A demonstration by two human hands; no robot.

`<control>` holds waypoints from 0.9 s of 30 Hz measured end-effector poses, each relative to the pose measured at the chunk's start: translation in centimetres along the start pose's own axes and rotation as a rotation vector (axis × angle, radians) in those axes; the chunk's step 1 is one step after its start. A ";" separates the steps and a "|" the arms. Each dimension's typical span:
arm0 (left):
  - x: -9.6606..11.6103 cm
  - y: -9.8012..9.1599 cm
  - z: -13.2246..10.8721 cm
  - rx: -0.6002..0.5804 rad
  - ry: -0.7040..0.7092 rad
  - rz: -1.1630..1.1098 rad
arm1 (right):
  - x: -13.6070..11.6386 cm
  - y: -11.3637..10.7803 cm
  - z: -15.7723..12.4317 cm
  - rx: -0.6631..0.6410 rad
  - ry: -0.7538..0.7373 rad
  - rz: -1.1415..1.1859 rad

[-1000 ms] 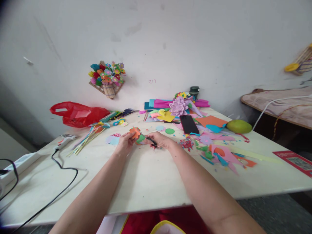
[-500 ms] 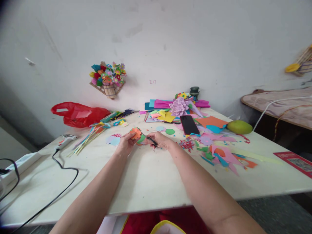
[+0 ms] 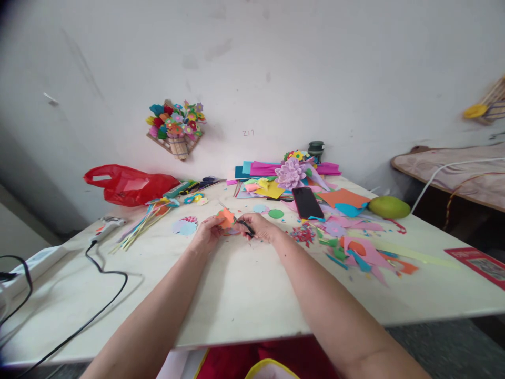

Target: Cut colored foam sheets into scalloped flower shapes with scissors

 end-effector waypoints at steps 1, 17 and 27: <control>0.0 0.0 -0.1 -0.003 -0.002 0.003 | 0.0 0.0 0.0 0.002 0.000 0.002; -0.2 0.1 0.0 -0.020 -0.022 0.029 | -1.6 0.5 -0.8 0.063 -0.016 -0.001; -0.2 -0.2 0.1 0.025 -0.019 0.031 | -0.9 0.5 -0.3 0.065 -0.009 0.023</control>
Point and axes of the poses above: each hand's wrist, its own z-axis towards the middle knuckle, its own y-axis out of the palm, x = y × z, the point moved 6 cm from there along z, towards the middle knuckle, and after that the axes turned 15 degrees about x, right-handed, at the moved point
